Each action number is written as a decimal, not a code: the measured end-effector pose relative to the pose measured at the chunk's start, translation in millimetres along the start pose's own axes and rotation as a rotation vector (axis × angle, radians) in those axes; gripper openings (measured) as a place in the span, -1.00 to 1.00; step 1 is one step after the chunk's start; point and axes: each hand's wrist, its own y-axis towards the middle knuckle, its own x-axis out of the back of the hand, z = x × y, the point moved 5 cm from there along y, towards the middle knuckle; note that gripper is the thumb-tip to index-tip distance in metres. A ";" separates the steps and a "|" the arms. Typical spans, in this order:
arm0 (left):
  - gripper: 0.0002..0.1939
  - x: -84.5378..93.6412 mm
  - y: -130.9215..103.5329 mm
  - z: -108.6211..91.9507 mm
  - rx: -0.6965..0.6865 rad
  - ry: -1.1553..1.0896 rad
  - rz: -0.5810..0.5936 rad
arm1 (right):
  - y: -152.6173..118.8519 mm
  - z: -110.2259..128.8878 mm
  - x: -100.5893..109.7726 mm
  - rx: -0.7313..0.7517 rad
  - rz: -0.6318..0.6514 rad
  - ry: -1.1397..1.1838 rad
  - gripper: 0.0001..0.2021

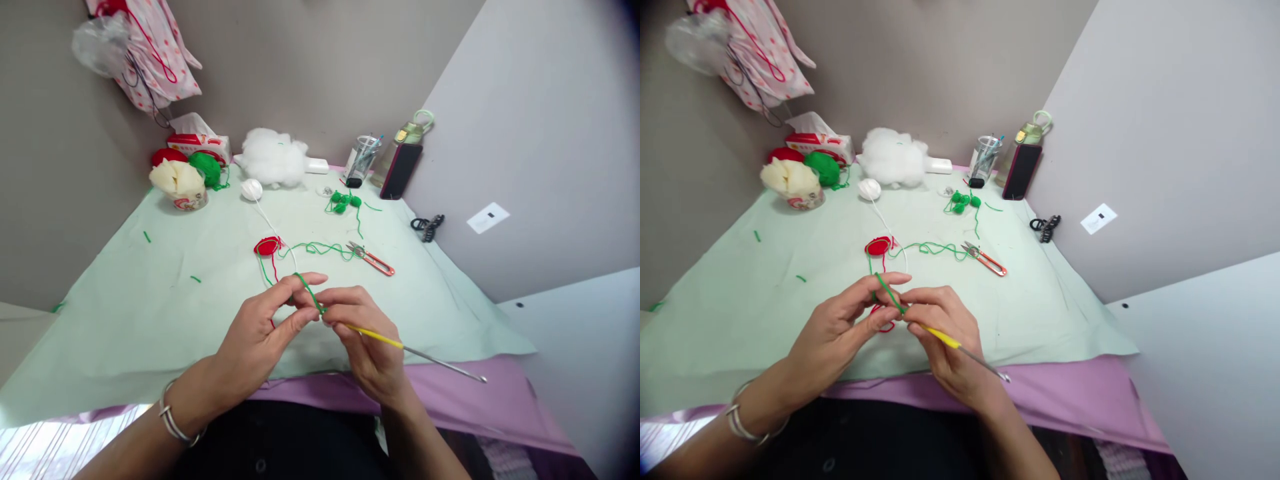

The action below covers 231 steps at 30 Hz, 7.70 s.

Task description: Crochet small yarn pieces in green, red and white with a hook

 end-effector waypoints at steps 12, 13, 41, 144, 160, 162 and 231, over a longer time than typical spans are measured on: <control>-0.72 2.0 -2.6 14.6 0.155 -0.173 -0.195 | -2.7 5.1 -3.7 -0.049 -0.304 -0.092 -0.70; -0.74 0.3 -2.8 15.8 0.164 -0.180 -0.186 | -3.1 5.3 -4.4 -0.056 -0.321 -0.087 -0.70; -0.40 -17.3 -2.4 31.9 0.502 -0.762 0.008 | -15.0 2.8 -6.3 0.093 -0.330 -0.099 -0.62; -0.51 -34.4 -8.9 31.8 0.564 -0.911 -0.032 | -18.5 3.4 -11.0 0.059 -0.351 -0.199 -0.56; -0.61 -21.5 -5.0 30.7 0.309 -0.603 -0.032 | -3.5 -10.8 -9.8 -0.269 -0.359 0.376 -0.81; -0.67 -18.7 -4.5 29.7 0.275 -0.520 -0.047 | -3.9 -11.4 -7.9 -0.279 -0.387 0.374 -0.82; -0.49 -28.0 -11.4 24.5 0.385 -0.740 -0.131 | -14.5 25.3 -18.7 0.373 -0.277 -0.674 -0.74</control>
